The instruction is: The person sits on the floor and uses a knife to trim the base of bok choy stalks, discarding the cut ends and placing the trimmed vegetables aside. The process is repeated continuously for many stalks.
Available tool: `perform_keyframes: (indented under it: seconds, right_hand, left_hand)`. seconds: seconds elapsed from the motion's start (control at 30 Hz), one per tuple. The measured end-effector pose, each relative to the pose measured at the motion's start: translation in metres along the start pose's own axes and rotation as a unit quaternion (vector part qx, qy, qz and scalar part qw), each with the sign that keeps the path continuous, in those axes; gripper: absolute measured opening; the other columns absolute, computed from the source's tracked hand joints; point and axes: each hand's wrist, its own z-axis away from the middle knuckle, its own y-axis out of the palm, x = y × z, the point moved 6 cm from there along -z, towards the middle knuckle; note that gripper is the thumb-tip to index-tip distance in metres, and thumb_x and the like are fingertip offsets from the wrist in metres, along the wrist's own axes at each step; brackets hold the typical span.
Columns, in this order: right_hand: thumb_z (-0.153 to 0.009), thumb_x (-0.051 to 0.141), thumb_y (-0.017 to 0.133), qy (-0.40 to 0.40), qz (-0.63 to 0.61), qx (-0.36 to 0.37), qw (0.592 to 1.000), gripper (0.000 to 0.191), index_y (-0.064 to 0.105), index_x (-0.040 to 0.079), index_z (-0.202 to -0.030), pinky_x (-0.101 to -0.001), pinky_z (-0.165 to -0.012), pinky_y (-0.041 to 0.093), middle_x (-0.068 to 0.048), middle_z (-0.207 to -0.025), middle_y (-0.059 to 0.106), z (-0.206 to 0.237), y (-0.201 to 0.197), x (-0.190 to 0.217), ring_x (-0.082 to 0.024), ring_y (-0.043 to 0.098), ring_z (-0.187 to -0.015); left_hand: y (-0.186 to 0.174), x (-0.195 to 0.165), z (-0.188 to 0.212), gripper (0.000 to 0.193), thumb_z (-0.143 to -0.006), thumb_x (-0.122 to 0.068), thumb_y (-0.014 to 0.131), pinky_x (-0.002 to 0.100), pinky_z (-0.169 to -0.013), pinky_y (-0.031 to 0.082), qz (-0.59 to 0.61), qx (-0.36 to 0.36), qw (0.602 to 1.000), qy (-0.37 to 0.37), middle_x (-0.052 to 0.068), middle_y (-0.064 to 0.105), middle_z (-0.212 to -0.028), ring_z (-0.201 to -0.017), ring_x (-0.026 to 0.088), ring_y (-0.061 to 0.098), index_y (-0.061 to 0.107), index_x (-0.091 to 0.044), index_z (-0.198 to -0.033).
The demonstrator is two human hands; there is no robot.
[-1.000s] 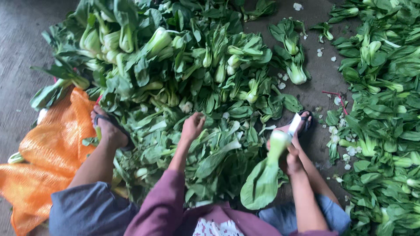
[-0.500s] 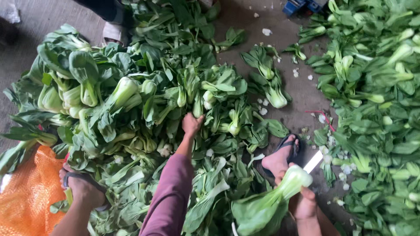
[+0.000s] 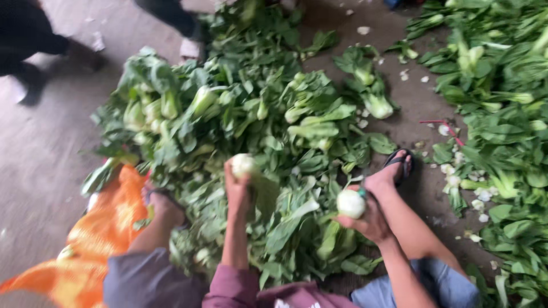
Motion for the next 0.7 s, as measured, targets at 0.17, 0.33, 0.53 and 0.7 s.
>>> perform_keyframes:
  seconds: [0.17, 0.33, 0.53, 0.7]
  right_hand:
    - [-0.058, 0.036, 0.095, -0.185, 0.302, 0.049, 0.934, 0.076, 0.057, 0.004, -0.115, -0.0419, -0.083, 0.056, -0.016, -0.105, 0.066, 0.018, 0.056, 0.070, -0.033, 0.068, -0.096]
    - [-0.057, 0.034, 0.090, -0.181, 0.371, 0.125, 0.902, 0.065, 0.057, 0.005, -0.105, -0.0464, -0.077, 0.055, -0.014, -0.093, 0.066, 0.028, 0.092, 0.094, -0.034, 0.067, -0.091]
    - [-0.052, 0.034, 0.090, -0.203, 0.387, 0.158, 0.885, 0.066, 0.056, 0.004, -0.101, -0.0485, -0.072, 0.053, -0.014, -0.092, 0.065, 0.024, 0.118, 0.107, -0.035, 0.065, -0.087]
    - [-0.055, 0.034, 0.089, -0.200, 0.378, 0.178, 0.886, 0.063, 0.055, 0.003, -0.098, -0.0477, -0.076, 0.054, -0.015, -0.092, 0.064, 0.023, 0.128, 0.103, -0.035, 0.065, -0.089]
  left_hand:
    - [0.030, -0.026, 0.073, 0.085, -0.065, -0.025, 0.087, 0.037, -0.086, 0.052, -0.120, 0.130, 0.984, 0.039, 0.010, 0.059, -0.117, -0.099, 0.024, 0.060, 0.043, -0.008, -0.135]
    - [0.043, -0.058, 0.109, 0.078, -0.058, -0.028, 0.100, 0.039, -0.087, 0.050, -0.283, 0.180, 0.936, 0.109, 0.014, 0.067, -0.105, -0.097, 0.032, 0.061, 0.067, -0.003, -0.125]
    - [0.037, -0.074, 0.104, 0.067, -0.062, -0.034, 0.097, 0.036, -0.080, 0.053, -0.177, 0.276, 0.938, 0.110, 0.010, 0.069, -0.096, -0.087, 0.025, 0.066, 0.069, -0.002, -0.114]
    - [0.034, -0.076, 0.103, 0.066, -0.064, -0.036, 0.095, 0.034, -0.079, 0.054, -0.163, 0.304, 0.933, 0.100, 0.010, 0.070, -0.095, -0.085, 0.022, 0.067, 0.068, -0.001, -0.113]
